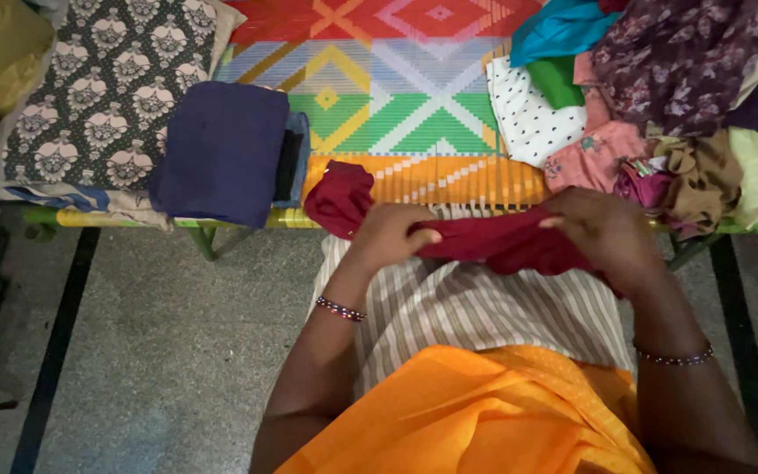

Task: The person folds a dark blue garment and then a maroon garment by hand on a woven cot. Each item is smoothed, folded into a compact rectangle, and placed in a neat stack.

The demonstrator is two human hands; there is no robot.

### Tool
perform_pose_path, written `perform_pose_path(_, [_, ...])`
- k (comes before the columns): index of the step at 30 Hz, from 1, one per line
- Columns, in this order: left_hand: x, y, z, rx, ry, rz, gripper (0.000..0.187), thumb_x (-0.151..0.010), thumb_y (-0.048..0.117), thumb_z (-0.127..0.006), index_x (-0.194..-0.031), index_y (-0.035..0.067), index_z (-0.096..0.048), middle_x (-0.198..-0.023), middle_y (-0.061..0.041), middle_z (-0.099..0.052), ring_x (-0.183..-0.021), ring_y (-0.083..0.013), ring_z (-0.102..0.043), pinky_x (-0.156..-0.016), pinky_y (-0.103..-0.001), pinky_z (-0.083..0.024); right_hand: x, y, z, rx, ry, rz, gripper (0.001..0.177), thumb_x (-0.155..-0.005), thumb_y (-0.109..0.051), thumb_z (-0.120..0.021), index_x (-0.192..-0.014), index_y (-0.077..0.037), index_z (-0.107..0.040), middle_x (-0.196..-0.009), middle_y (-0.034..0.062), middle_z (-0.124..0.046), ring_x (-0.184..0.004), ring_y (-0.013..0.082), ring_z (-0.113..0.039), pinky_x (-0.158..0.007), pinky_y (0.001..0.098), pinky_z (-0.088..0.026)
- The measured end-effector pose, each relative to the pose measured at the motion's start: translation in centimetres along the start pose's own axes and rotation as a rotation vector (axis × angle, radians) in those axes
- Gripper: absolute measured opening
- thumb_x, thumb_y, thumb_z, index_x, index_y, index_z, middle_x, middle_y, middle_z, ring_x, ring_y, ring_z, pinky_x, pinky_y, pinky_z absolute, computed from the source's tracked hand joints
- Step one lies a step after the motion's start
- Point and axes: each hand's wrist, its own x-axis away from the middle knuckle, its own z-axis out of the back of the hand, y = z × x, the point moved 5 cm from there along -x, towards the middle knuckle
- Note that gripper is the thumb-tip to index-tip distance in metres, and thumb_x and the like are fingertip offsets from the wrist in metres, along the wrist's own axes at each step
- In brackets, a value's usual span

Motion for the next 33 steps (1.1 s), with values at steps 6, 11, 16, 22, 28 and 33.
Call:
perform_pose_path(6, [0.7, -2.5, 1.1, 0.02, 0.098, 0.114, 0.016, -0.079, 0.011, -0.077, -0.094, 0.012, -0.077, -0.083, -0.007, -0.075, -0.075, -0.0249, -0.074, -0.067, -0.039, -0.054, 0.1, 1.0, 1.6, -0.016, 0.089, -0.026, 0.021, -0.09, -0.018, -0.075, -0.107, -0.006, -0.075, -0.095, 0.0124, -0.07, -0.084, 0.0289, -0.068, -0.076, 0.0395, -0.054])
perform_pose_path(11, [0.6, -2.7, -0.3, 0.291, 0.098, 0.114, 0.018, -0.087, 0.001, -0.07, -0.104, 0.008, -0.071, -0.095, -0.008, -0.075, -0.084, -0.0238, -0.076, -0.077, -0.036, -0.06, 0.7, 1.4, 2.2, 0.059, 0.108, -0.006, 0.02, -0.088, -0.015, -0.078, -0.105, -0.005, -0.076, -0.091, 0.0133, -0.069, -0.082, 0.0299, -0.067, -0.073, 0.041, -0.053])
perform_pose_path(16, [0.9, -2.4, -2.6, 0.177, 0.129, -0.027, 0.036, -0.081, 0.0, -0.072, -0.116, 0.007, -0.068, -0.117, -0.012, -0.071, -0.105, -0.0305, -0.07, -0.087, -0.039, -0.056, 1.0, 1.3, 2.6, 0.008, 0.108, 0.072, 0.015, -0.092, -0.012, -0.074, -0.105, -0.005, -0.072, -0.096, 0.0107, -0.069, -0.083, 0.026, -0.068, -0.075, 0.0374, -0.054])
perform_pose_path(22, [1.5, -5.8, -6.1, -0.168, -0.013, 0.075, 0.027, -0.076, 0.015, -0.082, -0.103, 0.016, -0.076, -0.103, -0.003, -0.075, -0.097, -0.0251, -0.071, -0.083, -0.048, -0.042, 1.5, 2.6, 2.2, 0.096, -0.016, -0.046, 0.025, -0.086, -0.011, -0.075, -0.111, -0.008, -0.078, -0.086, 0.0123, -0.066, -0.076, 0.027, -0.067, -0.07, 0.0388, -0.054])
perform_pose_path(28, [-0.4, -9.0, -6.1, -0.053, 0.083, 0.109, 0.019, -0.081, 0.016, -0.078, -0.1, 0.015, -0.075, -0.115, -0.005, -0.071, -0.101, -0.0271, -0.07, -0.085, -0.042, -0.051, 2.0, 3.3, 2.0, 0.065, -0.004, 0.115, 0.021, -0.09, -0.015, -0.073, -0.11, -0.011, -0.076, -0.103, 0.0062, -0.073, -0.09, 0.0218, -0.072, -0.077, 0.0325, -0.059])
perform_pose_path(33, [-4.2, -8.6, -8.0, 0.035, 0.021, -0.127, 0.02, -0.072, 0.012, -0.075, -0.091, 0.007, -0.073, -0.135, -0.018, -0.064, -0.11, -0.0352, -0.066, -0.086, -0.042, -0.055, 3.2, 4.1, 3.2, 0.134, 0.031, 0.14, 0.026, -0.081, -0.015, -0.075, -0.107, -0.013, -0.075, -0.108, 0.0077, -0.075, -0.098, 0.025, -0.072, -0.079, 0.0362, -0.058])
